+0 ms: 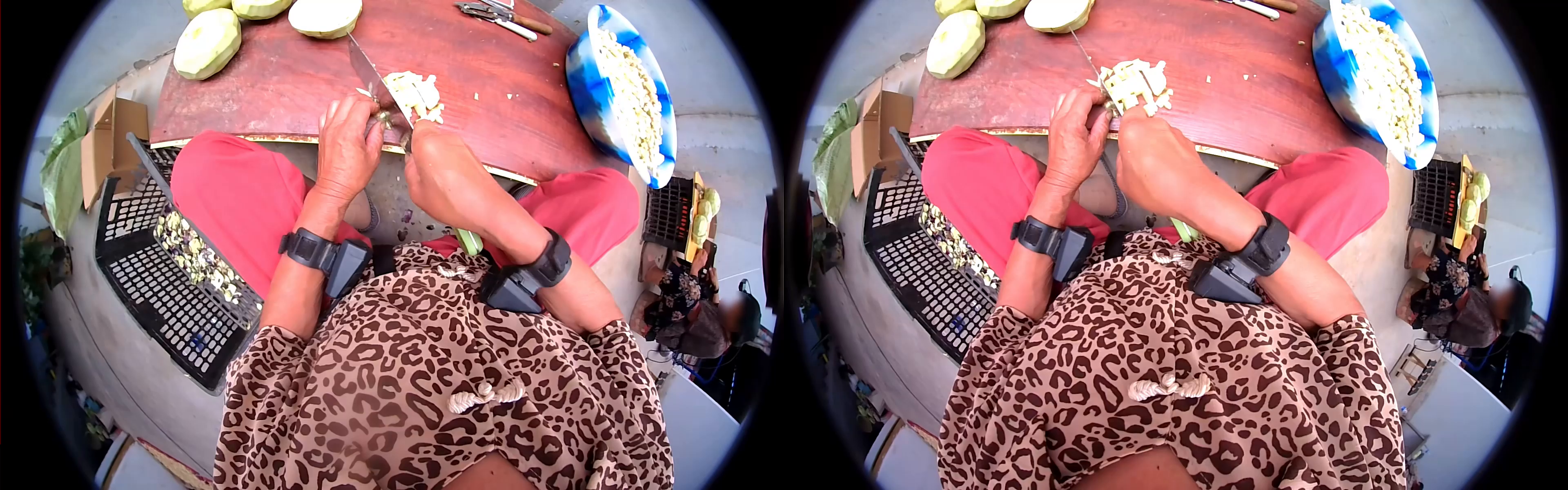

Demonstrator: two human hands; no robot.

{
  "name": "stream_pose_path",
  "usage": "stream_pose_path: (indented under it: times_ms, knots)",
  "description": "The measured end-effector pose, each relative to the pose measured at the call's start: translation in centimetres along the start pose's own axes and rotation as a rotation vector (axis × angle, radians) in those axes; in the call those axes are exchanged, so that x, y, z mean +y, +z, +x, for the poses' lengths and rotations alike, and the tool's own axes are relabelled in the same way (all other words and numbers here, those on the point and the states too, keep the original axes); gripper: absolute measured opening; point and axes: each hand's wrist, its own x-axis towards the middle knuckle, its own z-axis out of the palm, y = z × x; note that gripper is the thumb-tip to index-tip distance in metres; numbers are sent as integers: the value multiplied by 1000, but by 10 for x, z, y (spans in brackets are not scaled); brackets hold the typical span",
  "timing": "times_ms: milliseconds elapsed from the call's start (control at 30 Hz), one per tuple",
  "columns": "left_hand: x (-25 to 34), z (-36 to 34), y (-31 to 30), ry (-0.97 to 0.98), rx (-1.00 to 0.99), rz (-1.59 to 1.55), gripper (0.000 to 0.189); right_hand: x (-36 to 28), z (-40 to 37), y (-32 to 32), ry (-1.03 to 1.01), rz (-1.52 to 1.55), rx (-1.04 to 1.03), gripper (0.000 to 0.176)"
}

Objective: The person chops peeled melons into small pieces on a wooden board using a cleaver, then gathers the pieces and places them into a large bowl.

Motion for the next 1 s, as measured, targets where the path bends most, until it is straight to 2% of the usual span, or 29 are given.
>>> stream_pose_path:
  times_ms: [133, 233, 333, 433, 467, 533, 633, 700, 833, 900, 1000]
  knots:
    - [-5, 0, 2, -32, -23, -9, 27, -6, 10, 9, 67, -58, -10, 14]
    - [-3, 0, 0, -22, -18, 1, 24, 8, 10, 15, 44, -35, 23, 21]
    - [-2, 1, 0, -2, -7, 19, 23, 16, 9, 7, 76, 111, 11, 22]
    - [-4, 3, 2, 17, 13, 26, 21, 13, 7, -2, -61, 302, 134, 29]
    - [-5, 4, 2, 17, 14, 36, 20, 9, 0, -12, 94, 283, 69, 34]
    - [-7, 4, 3, 22, 22, 41, 18, 11, 1, -15, 4, 549, 108, 35]
    - [-6, 6, 4, 30, 62, 16, 16, 24, 1, -26, 55, 550, 69, 43]
    - [-2, 11, 2, 27, 109, -17, 15, 28, 0, -31, 193, 645, 11, 45]
    - [19, 25, 1, -90, 121, -153, 19, 37, 1, -26, 151, 729, 48, 35]
    - [21, 34, 3, 40, 142, -42, 23, 39, 1, -26, 165, 738, 34, 28]
    - [18, 44, 8, 9, 104, -53, 18, 46, 1, -25, 118, 783, 37, 20]
